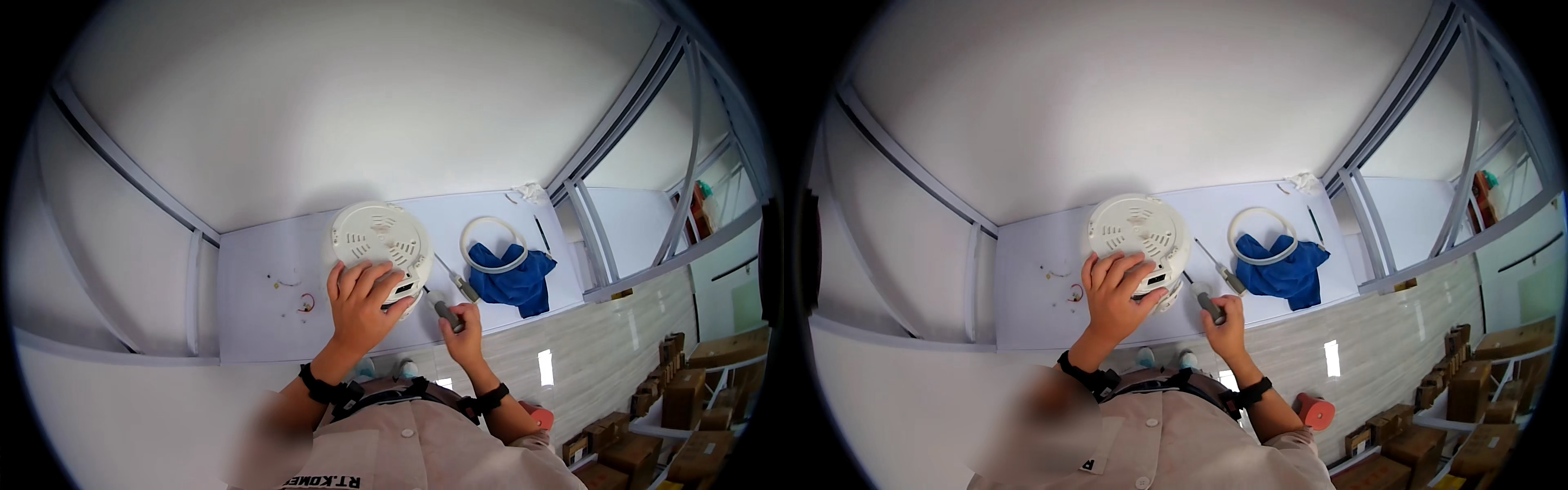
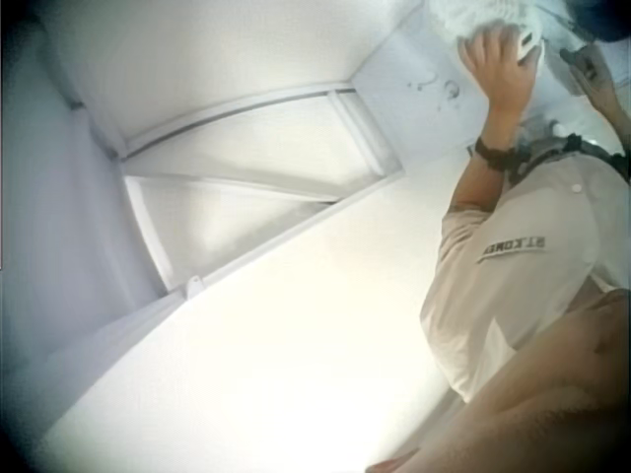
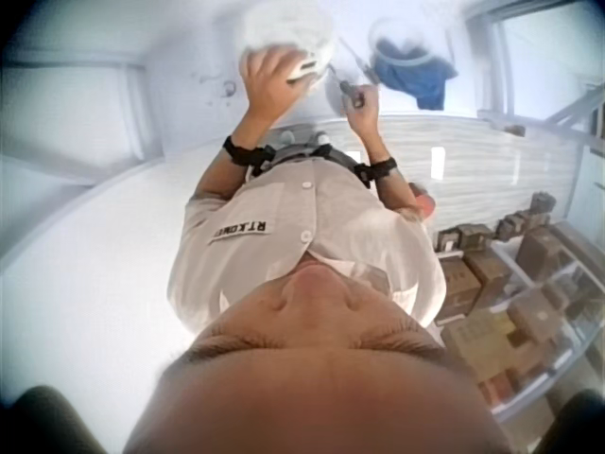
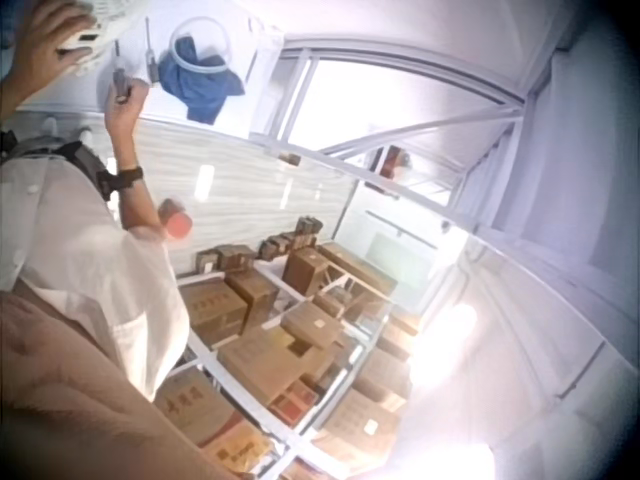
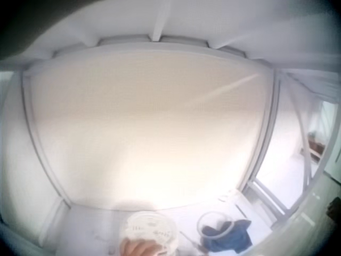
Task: The person disassembles a white cylindrical appliance on a workbench. They remove the top cover, unscrew the base, detach internal wiring, and wipe the cover with a blue cloth.
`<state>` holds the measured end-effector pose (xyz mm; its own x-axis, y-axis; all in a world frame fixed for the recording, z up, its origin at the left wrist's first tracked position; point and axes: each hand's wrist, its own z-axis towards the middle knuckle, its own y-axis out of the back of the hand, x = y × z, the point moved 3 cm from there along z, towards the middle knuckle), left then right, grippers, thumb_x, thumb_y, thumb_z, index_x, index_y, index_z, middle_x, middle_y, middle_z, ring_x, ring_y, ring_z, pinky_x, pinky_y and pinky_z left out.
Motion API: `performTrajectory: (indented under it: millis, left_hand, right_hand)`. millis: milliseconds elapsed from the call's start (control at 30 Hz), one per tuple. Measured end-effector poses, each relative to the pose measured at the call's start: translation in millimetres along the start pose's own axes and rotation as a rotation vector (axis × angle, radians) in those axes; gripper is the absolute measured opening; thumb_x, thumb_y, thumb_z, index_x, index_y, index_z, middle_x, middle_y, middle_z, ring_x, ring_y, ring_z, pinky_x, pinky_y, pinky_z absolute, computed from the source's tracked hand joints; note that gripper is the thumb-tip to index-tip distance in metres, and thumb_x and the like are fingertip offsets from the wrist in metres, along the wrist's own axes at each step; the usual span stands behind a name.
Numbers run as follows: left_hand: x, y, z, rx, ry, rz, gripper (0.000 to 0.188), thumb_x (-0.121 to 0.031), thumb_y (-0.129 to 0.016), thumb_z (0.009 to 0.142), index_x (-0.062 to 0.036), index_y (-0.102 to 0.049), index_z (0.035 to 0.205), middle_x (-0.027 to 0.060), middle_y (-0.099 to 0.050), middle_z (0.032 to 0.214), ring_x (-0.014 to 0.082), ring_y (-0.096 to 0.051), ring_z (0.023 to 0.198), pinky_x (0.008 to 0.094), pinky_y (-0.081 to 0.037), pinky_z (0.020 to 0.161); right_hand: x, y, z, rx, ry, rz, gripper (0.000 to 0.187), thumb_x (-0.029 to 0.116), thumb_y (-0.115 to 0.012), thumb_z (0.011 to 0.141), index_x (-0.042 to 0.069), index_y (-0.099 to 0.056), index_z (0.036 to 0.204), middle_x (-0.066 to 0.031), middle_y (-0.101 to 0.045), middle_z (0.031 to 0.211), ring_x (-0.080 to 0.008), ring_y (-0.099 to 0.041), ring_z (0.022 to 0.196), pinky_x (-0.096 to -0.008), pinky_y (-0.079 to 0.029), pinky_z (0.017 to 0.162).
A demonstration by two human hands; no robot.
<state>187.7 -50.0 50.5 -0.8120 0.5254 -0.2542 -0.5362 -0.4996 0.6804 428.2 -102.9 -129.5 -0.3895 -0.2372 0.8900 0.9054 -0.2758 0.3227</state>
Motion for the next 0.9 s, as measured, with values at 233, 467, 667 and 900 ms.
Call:
performTrajectory:
  millis: [233, 467, 667, 900]
  left_hand:
    - [-1, 2, -2, 0.047, 0.021, -0.006, 0.044, -0.038, -0.091, 0.078, -0.0194, -0.078, 0.115, -0.0048, -0.070, 0.131, 0.0237, -0.057, 0.128, 0.0550, -0.029, 0.123]
    - [-7, 9, -2, 0.123, 0.042, -0.034, 0.040, -0.032, -0.084, 0.085, -0.0180, -0.076, 0.122, -0.0018, -0.067, 0.138, 0.0255, -0.054, 0.133, 0.0563, -0.026, 0.125]
    - [-6, 11, 0, 0.158, 0.066, -0.046, 0.046, -0.029, -0.083, 0.084, -0.0176, -0.074, 0.127, -0.0003, -0.065, 0.141, 0.0266, -0.053, 0.135, 0.0569, -0.025, 0.126]
    - [-3, 24, 6, 0.227, 0.050, -0.048, 0.055, -0.022, -0.084, 0.078, -0.0186, -0.072, 0.132, -0.0008, -0.065, 0.142, 0.0248, -0.055, 0.136, 0.0538, -0.029, 0.124]
  right_hand:
    - [22, -32, 0, 0.200, 0.183, -0.392, 0.034, 0.014, -0.082, 0.085, 0.008, -0.067, 0.115, -0.0137, -0.063, 0.111, -0.0367, -0.071, 0.088, -0.0447, -0.060, 0.069]
    - [19, -55, 31, 0.234, 0.216, -0.547, 0.032, 0.019, -0.081, 0.083, 0.010, -0.068, 0.111, -0.0092, -0.066, 0.105, -0.0332, -0.072, 0.092, -0.0442, -0.060, 0.070]
    - [30, -29, 51, 0.157, 0.314, -0.458, 0.034, 0.020, -0.082, 0.083, 0.008, -0.071, 0.113, -0.0114, -0.068, 0.111, -0.0361, -0.068, 0.096, -0.0471, -0.057, 0.078]
    - [7, 26, 65, -0.092, 0.201, -0.781, 0.041, 0.015, -0.081, 0.082, 0.007, -0.072, 0.121, -0.0123, -0.069, 0.119, -0.0385, -0.063, 0.111, -0.0505, -0.051, 0.090]
